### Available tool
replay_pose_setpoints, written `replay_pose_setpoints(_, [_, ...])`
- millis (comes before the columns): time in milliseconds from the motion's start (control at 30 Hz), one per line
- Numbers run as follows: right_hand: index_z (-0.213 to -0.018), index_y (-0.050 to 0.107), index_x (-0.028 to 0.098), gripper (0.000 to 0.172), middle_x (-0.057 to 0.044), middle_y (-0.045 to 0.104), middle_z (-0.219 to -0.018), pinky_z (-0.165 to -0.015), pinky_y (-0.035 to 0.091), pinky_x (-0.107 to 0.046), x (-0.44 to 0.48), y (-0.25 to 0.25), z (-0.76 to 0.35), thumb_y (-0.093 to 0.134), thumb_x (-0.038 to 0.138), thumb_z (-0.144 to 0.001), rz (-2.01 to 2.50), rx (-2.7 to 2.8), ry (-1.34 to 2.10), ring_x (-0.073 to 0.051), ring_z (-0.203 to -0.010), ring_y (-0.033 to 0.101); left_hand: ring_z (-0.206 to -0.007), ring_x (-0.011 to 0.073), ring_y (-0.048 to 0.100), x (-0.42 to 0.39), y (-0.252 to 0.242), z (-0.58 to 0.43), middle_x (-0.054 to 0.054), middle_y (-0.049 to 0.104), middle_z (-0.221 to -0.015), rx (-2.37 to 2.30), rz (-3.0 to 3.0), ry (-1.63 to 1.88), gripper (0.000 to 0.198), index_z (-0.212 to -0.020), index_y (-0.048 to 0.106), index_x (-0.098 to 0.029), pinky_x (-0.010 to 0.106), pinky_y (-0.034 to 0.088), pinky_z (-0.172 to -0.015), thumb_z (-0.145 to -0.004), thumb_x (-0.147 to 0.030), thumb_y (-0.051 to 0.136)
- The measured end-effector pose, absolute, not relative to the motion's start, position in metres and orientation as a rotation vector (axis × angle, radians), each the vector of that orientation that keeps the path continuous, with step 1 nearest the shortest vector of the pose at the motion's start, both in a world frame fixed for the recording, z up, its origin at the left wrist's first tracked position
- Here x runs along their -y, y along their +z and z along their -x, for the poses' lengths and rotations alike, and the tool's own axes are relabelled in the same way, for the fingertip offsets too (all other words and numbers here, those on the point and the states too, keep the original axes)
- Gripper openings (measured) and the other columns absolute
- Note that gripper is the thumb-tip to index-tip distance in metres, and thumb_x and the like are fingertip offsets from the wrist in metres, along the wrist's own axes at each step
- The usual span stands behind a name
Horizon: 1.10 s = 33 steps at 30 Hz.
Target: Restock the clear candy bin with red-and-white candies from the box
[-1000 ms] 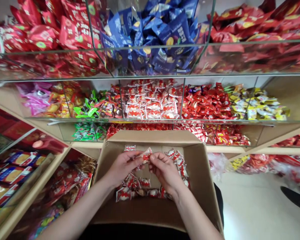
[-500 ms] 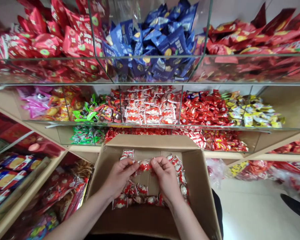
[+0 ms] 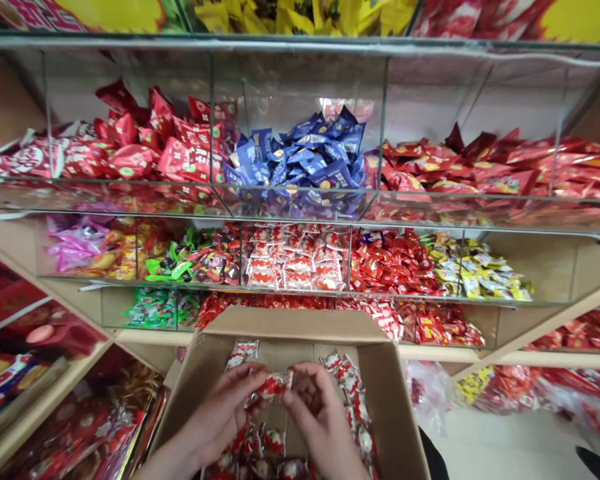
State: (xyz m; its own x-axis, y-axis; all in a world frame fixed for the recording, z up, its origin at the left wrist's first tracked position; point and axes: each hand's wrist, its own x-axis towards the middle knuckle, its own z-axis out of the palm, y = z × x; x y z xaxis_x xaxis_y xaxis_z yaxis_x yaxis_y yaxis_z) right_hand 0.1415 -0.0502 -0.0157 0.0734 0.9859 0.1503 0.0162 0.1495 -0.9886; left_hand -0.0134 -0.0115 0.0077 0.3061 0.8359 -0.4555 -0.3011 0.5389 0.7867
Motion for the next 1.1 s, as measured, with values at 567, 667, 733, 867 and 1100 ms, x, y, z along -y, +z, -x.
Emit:
replay_pose_setpoints(567, [-0.089,0.055,0.017,0.015,-0.007,0.066,-0.080,-0.057,0.045,-0.025,-0.029,0.065,-0.180,0.047,0.027,-0.082,1.393,1.708,-0.379,-0.015,-0.063,0.061,-0.055,0.0068,0.054,0.018,-0.005,0.032,0.000,0.062,-0.069,-0.901,-0.631,0.677,0.031,-0.080,0.054,-0.016,0.017,0.032,-0.047,-0.065,-0.039,0.067])
replay_pose_setpoints(667, [-0.089,0.054,0.016,0.021,-0.007,0.064,-0.071,-0.053,0.038,-0.026,-0.079,0.087,-0.180,0.043,0.032,-0.082,1.642,1.587,-0.544,-0.018,-0.060,0.058,-0.053,0.0069,0.053,0.028,-0.020,0.030,0.000,0.062,-0.067,-0.960,-0.675,0.576,0.030,-0.076,0.054,-0.016,0.017,0.030,-0.046,-0.063,-0.039,0.068])
replay_pose_setpoints(733, [-0.089,0.052,0.015,0.021,-0.008,0.063,-0.071,-0.054,0.034,-0.026,-0.105,0.097,-0.175,0.038,0.029,-0.083,1.785,1.597,-0.627,-0.020,-0.063,0.058,-0.052,0.0073,0.053,0.035,-0.034,0.028,-0.001,0.062,-0.066,-0.960,-0.722,0.523,0.031,-0.076,0.054,-0.016,0.018,0.030,-0.047,-0.062,-0.041,0.067])
replay_pose_setpoints(867, [-0.085,0.049,0.011,0.020,-0.013,0.062,-0.068,-0.055,0.031,-0.029,-0.129,0.100,-0.164,0.031,0.020,-0.085,1.966,1.600,-0.781,-0.022,-0.063,0.058,-0.049,0.0079,0.052,0.046,-0.064,0.029,-0.001,0.062,-0.063,-0.920,-0.767,0.443,0.040,-0.075,0.052,-0.017,0.019,0.030,-0.046,-0.056,-0.048,0.068])
replay_pose_setpoints(1100, [-0.086,0.050,0.007,0.023,-0.020,0.063,-0.074,-0.061,0.034,-0.034,-0.140,0.096,-0.163,0.028,0.007,-0.080,2.061,1.644,-0.844,-0.027,-0.070,0.061,-0.047,0.0073,0.048,0.052,-0.089,0.028,-0.002,0.060,-0.061,-0.913,-0.767,0.417,0.045,-0.072,0.051,-0.016,0.022,0.030,-0.051,-0.050,-0.052,0.068])
